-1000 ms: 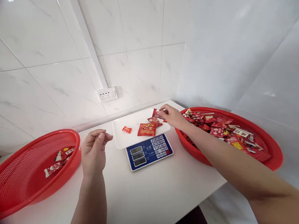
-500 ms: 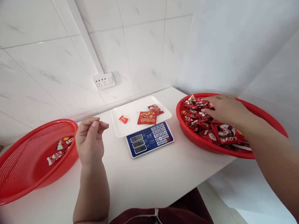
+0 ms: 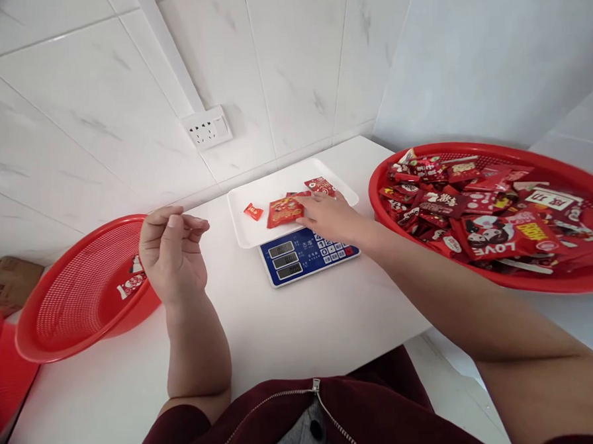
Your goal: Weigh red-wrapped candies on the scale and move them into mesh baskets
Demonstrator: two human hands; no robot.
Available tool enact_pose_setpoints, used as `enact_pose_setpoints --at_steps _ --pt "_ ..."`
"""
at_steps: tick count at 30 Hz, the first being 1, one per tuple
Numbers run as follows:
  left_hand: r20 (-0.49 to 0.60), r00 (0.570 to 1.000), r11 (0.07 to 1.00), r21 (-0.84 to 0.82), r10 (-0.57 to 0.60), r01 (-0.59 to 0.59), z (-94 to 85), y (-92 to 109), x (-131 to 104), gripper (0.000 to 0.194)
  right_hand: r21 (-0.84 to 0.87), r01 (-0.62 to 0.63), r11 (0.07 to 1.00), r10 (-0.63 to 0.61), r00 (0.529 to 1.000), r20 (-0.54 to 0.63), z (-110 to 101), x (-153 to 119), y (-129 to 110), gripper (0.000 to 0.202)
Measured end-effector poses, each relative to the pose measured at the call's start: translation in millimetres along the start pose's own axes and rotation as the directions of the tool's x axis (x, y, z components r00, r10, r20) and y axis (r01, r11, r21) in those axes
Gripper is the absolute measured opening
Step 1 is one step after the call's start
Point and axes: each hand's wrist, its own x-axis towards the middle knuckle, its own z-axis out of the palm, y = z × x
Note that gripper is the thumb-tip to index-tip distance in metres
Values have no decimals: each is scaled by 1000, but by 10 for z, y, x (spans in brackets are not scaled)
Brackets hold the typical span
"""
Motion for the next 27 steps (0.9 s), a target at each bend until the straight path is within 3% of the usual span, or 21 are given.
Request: enact_pose_setpoints --at_steps 3,7,11,16,21,27 --pt "19 1000 1000 -5 2 -2 9 -18 5 10 8 -19 1000 20 999 -40 -7 105 129 54" --pt "25 1000 1000 8 1 -1 22 -39 8 10 -89 -222 971 216 973 -78 -31 283 409 55" --pt "28 999 1000 18 -15 15 45 -52 5 10 -87 -292 952 294 956 3 -64 360 490 55" --pt "29 999 1000 26 -14 13 78 -68 6 8 47 -162 986 159 986 48 -107 293 328 49" --pt "15 999 997 63 -47 46 91 -109 4 9 238 22 971 -8 998 -63 -75 219 240 42" --pt "1 996 985 151 -85 84 66 -182 0 12 412 80 907 -22 989 -145 -73 71 143 43"
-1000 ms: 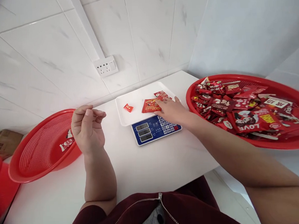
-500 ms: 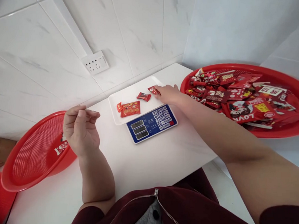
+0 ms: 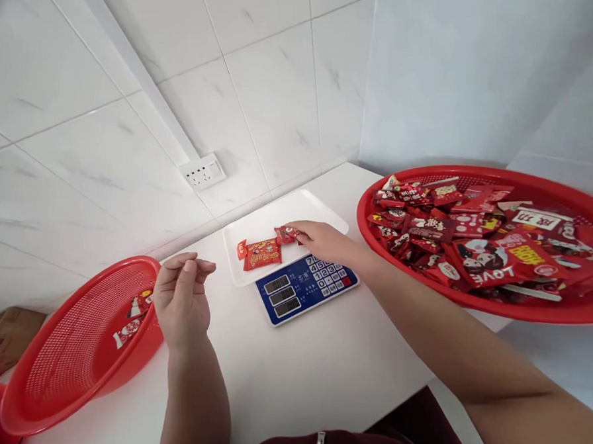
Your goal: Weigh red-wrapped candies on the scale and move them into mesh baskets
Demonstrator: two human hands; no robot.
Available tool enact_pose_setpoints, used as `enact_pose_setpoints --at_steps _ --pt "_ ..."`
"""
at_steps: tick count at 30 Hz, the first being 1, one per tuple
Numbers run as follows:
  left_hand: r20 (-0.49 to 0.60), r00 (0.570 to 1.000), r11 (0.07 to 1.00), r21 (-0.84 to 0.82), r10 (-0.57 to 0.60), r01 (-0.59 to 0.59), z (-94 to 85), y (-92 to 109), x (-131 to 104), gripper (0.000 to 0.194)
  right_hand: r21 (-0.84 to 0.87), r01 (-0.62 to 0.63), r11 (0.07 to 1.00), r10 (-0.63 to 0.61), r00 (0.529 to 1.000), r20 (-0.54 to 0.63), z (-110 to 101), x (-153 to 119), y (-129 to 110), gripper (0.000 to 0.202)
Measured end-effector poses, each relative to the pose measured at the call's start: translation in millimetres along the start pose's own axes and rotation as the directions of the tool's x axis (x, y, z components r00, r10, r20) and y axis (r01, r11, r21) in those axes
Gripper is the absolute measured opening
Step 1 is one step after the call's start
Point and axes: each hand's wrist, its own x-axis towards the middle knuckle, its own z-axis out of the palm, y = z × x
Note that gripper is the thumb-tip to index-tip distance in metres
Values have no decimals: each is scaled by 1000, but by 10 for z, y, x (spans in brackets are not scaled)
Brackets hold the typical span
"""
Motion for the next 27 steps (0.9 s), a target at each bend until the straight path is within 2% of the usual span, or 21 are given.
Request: enact_pose_setpoints --at_steps 3,5,8,11,14,16,19,22,27 --pt "19 1000 996 94 -6 4 -16 -38 16 16 55 -7 998 15 990 -140 -6 -198 -16 41" --pt "91 996 971 241 -26 3 -24 -88 38 19 102 -28 994 51 972 -228 35 -393 9 38" --pt "275 957 823 562 -97 -78 -21 -217 72 29 209 -56 976 117 949 -292 201 -762 75 31" --pt "396 896 619 760 -200 -198 16 -377 91 43 318 -90 944 178 949 -259 451 -1138 142 24" --pt "406 857 476 850 -317 -227 94 -506 120 55 427 -111 898 211 958 -194 681 -1410 194 20" --pt "417 832 419 872 -366 -253 154 -565 163 62 470 -121 874 221 961 -164 788 -1507 217 19" --pt "449 799 405 869 -399 -285 235 -639 272 64 462 -114 880 190 974 -123 874 -1549 235 20" --pt "469 779 437 855 -416 -281 312 -714 417 61 426 -103 899 148 986 -74 895 -1531 239 20" --pt "526 720 480 824 -452 -300 509 -819 630 54 480 -157 863 202 978 -43 881 -1505 256 21"
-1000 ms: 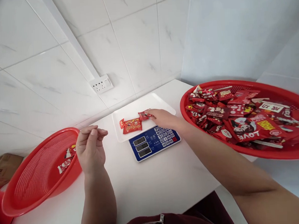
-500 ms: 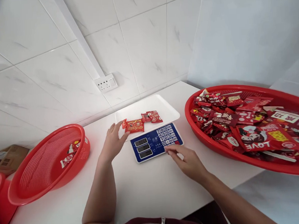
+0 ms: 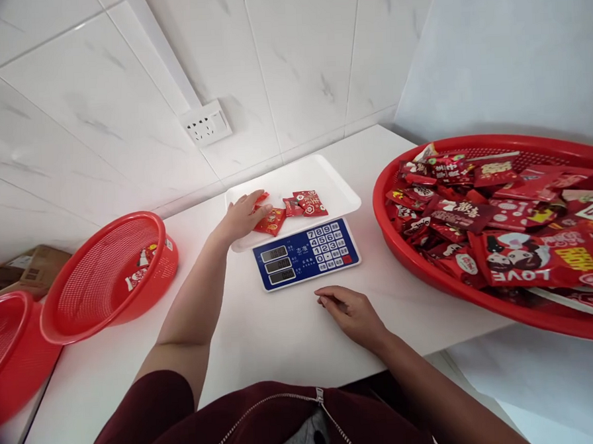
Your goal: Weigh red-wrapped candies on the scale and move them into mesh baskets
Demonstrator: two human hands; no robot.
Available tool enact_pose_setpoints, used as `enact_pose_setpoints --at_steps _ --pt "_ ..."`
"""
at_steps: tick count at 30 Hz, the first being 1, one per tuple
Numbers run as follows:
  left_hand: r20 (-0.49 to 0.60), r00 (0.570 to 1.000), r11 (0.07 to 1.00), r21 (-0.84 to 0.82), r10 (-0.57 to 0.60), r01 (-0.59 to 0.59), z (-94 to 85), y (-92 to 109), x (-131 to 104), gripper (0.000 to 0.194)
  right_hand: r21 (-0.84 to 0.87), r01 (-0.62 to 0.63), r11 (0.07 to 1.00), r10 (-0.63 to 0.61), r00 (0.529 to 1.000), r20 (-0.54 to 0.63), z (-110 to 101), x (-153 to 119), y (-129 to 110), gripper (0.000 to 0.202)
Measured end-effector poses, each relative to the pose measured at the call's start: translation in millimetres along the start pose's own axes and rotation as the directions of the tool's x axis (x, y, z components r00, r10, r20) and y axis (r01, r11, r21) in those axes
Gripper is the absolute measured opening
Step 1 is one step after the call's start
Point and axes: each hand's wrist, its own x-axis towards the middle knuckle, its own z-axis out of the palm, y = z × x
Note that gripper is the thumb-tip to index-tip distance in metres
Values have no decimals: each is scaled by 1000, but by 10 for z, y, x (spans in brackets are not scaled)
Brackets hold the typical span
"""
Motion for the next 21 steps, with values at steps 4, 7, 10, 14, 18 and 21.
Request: enact_pose_setpoints --at_steps 4,7,10,14,18,21 --pt "82 995 998 24 60 -62 12 111 153 52 7 -6 1000 6 1000 12 -18 2 7 21" --pt "85 988 992 17 125 -127 -4 164 161 50 -3 -11 1000 11 1000 16 -28 2 -1 21" --pt "-16 994 992 -51 112 -113 -52 148 80 47 0 -13 1000 13 1000 19 -32 5 -11 20" --pt "-119 990 982 -165 73 -93 -114 51 -97 42 9 -20 1000 20 999 29 -31 7 -7 21" --pt "-161 984 979 -177 73 -101 -140 -15 -253 36 10 -25 1000 25 999 43 -25 5 18 21" --pt "-131 989 985 -147 69 -89 -150 -23 -313 37 2 -22 1000 21 998 56 -24 4 37 21"
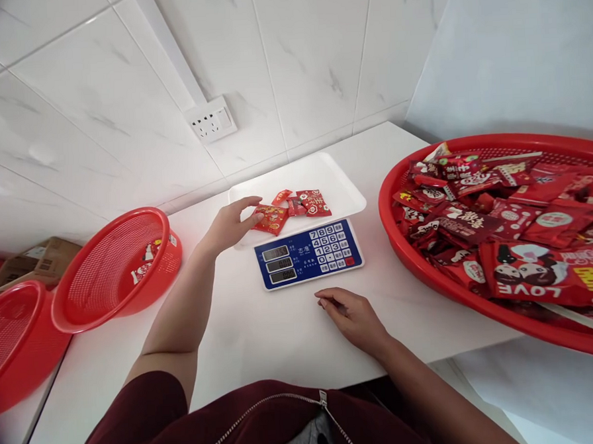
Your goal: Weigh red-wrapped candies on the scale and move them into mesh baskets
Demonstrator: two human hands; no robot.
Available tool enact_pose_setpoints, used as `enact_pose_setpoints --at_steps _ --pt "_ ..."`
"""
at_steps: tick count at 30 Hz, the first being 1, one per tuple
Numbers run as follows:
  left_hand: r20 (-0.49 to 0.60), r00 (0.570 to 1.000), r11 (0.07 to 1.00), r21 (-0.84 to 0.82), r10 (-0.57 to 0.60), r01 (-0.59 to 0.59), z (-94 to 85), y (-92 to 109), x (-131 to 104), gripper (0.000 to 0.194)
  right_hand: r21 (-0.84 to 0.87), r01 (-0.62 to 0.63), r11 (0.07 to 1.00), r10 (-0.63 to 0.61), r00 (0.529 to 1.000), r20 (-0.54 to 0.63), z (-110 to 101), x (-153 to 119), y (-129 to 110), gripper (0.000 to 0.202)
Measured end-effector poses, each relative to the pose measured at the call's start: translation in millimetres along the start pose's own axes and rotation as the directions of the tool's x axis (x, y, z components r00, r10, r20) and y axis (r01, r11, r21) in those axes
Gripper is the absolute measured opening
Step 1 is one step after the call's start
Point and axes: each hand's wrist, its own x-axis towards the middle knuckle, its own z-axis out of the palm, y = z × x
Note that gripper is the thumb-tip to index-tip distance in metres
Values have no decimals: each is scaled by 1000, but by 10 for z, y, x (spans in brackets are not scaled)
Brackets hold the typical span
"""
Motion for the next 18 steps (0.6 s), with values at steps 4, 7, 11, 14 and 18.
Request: enact_pose_setpoints --at_steps 4,7,11,14,18 --pt "52 999 999 53 -15 12 3 -8 -8 41 -3 2 1000 -2 1000 8 -2 2 10 20" --pt "70 998 997 73 -4 -2 17 -14 2 41 -4 5 1000 -5 1000 3 -1 1 9 20" --pt "85 996 995 99 15 -24 13 10 -5 39 5 -7 1000 7 1000 1 6 -2 19 21" --pt "135 991 992 119 18 -34 -10 43 -25 41 11 -7 1000 7 1000 -2 16 -3 46 22" --pt "175 984 992 123 -1 -21 -21 59 -32 44 19 -6 1000 6 1000 0 25 -6 75 22"
